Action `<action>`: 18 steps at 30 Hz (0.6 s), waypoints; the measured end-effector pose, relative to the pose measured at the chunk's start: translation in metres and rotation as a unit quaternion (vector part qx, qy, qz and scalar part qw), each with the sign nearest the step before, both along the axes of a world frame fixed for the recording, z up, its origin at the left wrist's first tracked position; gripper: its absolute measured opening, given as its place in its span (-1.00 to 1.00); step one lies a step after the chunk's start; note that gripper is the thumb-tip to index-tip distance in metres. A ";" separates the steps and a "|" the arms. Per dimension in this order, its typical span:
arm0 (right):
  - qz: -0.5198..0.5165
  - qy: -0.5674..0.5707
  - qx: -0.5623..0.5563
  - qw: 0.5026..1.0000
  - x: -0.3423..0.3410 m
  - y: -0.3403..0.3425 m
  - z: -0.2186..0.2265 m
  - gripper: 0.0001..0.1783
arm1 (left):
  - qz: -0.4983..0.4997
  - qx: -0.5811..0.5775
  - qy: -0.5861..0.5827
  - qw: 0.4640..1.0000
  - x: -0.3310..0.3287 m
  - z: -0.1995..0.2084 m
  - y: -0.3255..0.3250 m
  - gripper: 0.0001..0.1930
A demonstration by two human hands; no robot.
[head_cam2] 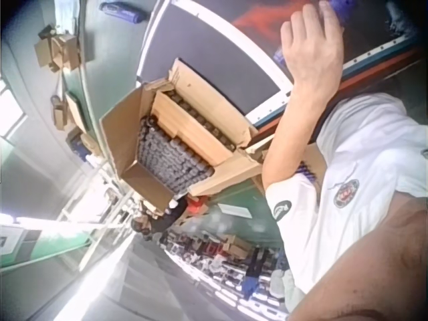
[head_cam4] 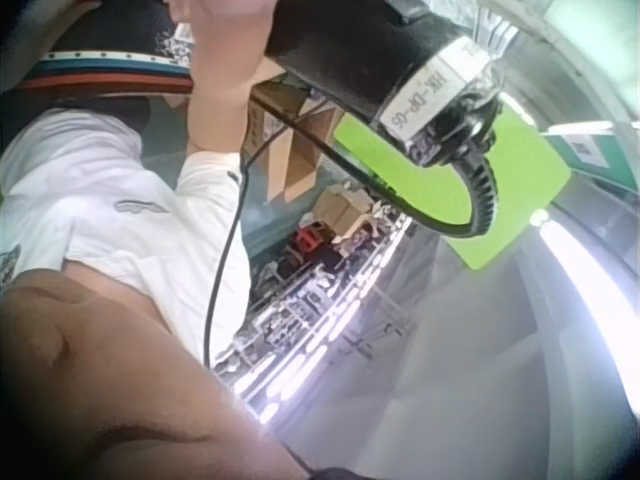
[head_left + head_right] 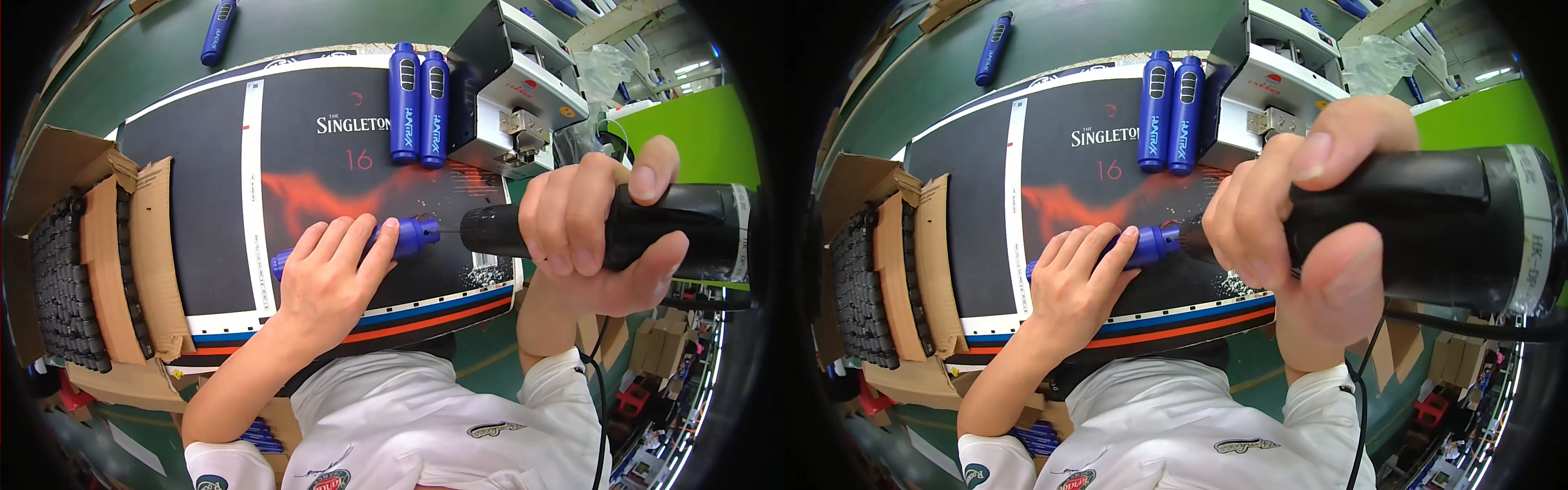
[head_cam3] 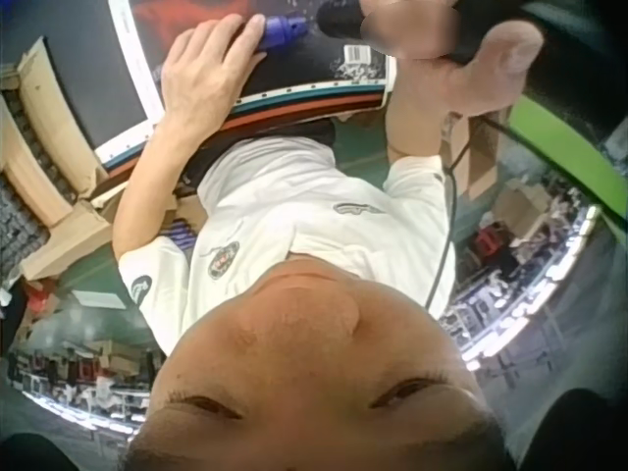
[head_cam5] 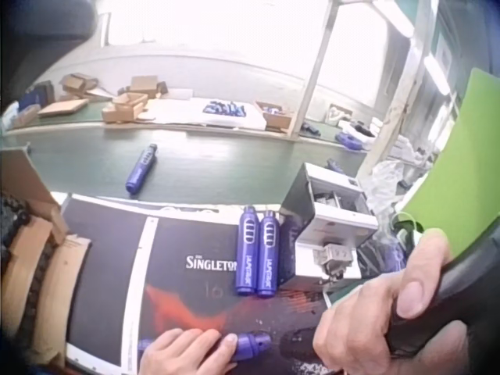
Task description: The person uses a rotary tool to drill holes into the bottom of blue cylindrical devices. They then insert small black components into the drilled holes and place the finished devices on the table. The person repeats this process for multiple units.
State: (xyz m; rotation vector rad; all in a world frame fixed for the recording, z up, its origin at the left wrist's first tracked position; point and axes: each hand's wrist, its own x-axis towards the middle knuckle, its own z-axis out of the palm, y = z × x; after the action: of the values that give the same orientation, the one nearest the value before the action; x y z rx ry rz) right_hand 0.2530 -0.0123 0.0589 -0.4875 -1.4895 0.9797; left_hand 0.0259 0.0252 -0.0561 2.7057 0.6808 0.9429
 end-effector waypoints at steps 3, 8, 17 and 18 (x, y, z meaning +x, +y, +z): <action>0.000 -0.007 -0.017 1.000 -0.002 0.001 0.000 -0.57 | 0.000 -0.006 0.001 1.000 0.000 0.001 0.000 -0.45; -0.017 -0.003 -0.041 0.999 -0.017 0.002 -0.005 -0.60 | -0.002 -0.009 0.000 1.000 -0.001 0.000 0.001 -0.45; -0.088 -0.079 -0.048 0.992 -0.027 -0.002 0.002 -0.67 | -0.005 0.000 0.000 1.000 -0.002 0.003 0.000 -0.50; -0.084 -0.077 -0.051 0.992 -0.027 -0.001 0.002 -0.67 | -0.005 -0.001 0.001 1.000 -0.002 0.003 0.001 -0.50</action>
State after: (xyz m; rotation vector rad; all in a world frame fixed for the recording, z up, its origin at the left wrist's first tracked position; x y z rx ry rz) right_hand 0.2255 -0.0132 0.0614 -0.7656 -1.5130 0.9044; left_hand 0.0242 0.0257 -0.0534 2.7059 0.6667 0.9380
